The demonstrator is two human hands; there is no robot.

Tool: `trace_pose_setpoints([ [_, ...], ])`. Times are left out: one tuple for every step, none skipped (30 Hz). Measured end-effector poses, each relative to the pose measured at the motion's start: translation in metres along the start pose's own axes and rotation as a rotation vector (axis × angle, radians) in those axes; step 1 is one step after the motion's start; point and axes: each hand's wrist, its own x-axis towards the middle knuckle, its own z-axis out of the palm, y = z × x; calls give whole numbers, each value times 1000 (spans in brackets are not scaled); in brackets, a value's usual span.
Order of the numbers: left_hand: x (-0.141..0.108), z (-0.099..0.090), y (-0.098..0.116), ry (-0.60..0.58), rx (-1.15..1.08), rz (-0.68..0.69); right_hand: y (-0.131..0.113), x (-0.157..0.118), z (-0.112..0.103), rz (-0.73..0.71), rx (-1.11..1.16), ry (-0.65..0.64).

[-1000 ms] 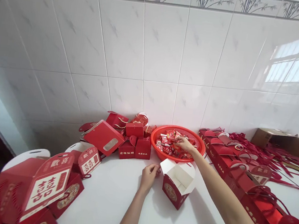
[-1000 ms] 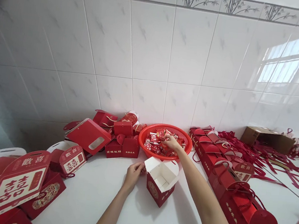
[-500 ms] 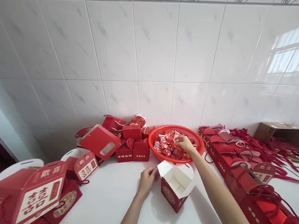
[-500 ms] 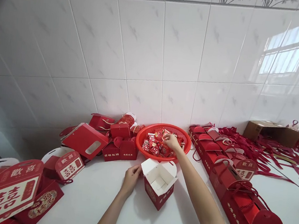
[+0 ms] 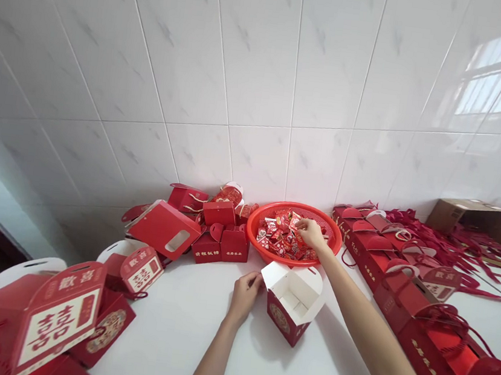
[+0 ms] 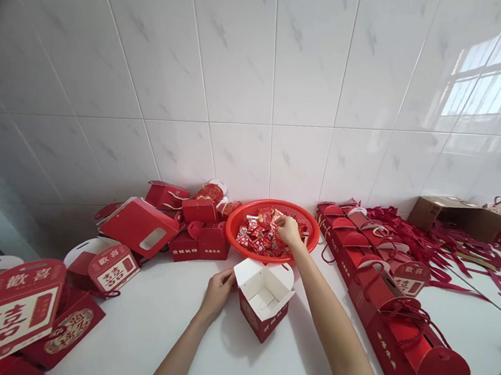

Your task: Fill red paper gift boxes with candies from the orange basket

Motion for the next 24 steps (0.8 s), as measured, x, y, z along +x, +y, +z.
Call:
trace_pose_setpoints([
  [0, 0, 0, -2, 4, 1, 0, 0, -1, 2, -11, 10],
  [0, 0, 1, -3, 8, 2, 0, -1, -1, 2, -22, 18],
  [-1, 0, 1, -5, 13, 4, 0, -1, -1, 0, -32, 23],
  [-1, 0, 2, -5, 19, 6, -1, -1, -2, -4, -41, 24],
  [-1, 0, 2, -4, 24, 8, -2, -1, -2, -11, -50, 20],
  [-1, 0, 2, -4, 30, 10, -3, -2, -2, -20, -59, 10],
  [-1, 0, 3, -4, 34, 12, -3, -2, -2, -29, -69, -7],
  [-1, 0, 3, -6, 38, 13, -4, -2, -2, -39, -79, -30],
  [-1, -1, 3, -8, 40, 13, -4, -2, -2, -49, -89, -61],
  [-1, -1, 4, -12, 42, 13, -4, -2, -2, -60, -99, -100],
  [-2, -1, 4, -15, 42, 13, -3, -2, -3, -71, -109, -149],
  [-2, -1, 5, -17, 41, 13, -2, -3, -5, -81, -118, -207],
  [-2, -1, 5, -19, 39, 12, 0, -4, -7, -90, -128, -273],
  [-2, -1, 5, -20, 37, 11, 2, -5, -10, -96, -137, -340],
  [-2, -1, 5, -20, 34, 11, 5, -6, -13, -99, -146, -402],
  [-2, -1, 6, -20, 31, 10, 7, -7, -16, -101, -156, -452],
  [-3, -1, 6, -20, 28, 11, 10, -8, -18, -101, -167, -488],
  [-3, 0, 6, -18, 26, 12, 12, -9, -20, -102, -179, -506],
  [-3, 0, 6, -17, 24, 14, 14, -9, -21, -102, -193, -513],
  [-3, 0, 6, -15, 23, 16, 15, -9, -21, -103, -207, -513],
  [-3, 0, 6, -13, 20, 19, 16, -9, -21, -104, -221, -510],
  [-3, 0, 6, -10, 18, 21, 16, -9, -19, -106, -234, -506],
  [-3, 0, 6, -8, 16, 23, 17, -8, -18, -109, -244, -503],
  [-3, 0, 5, -6, 15, 26, 16, -8, -16, -115, -250, -500],
])
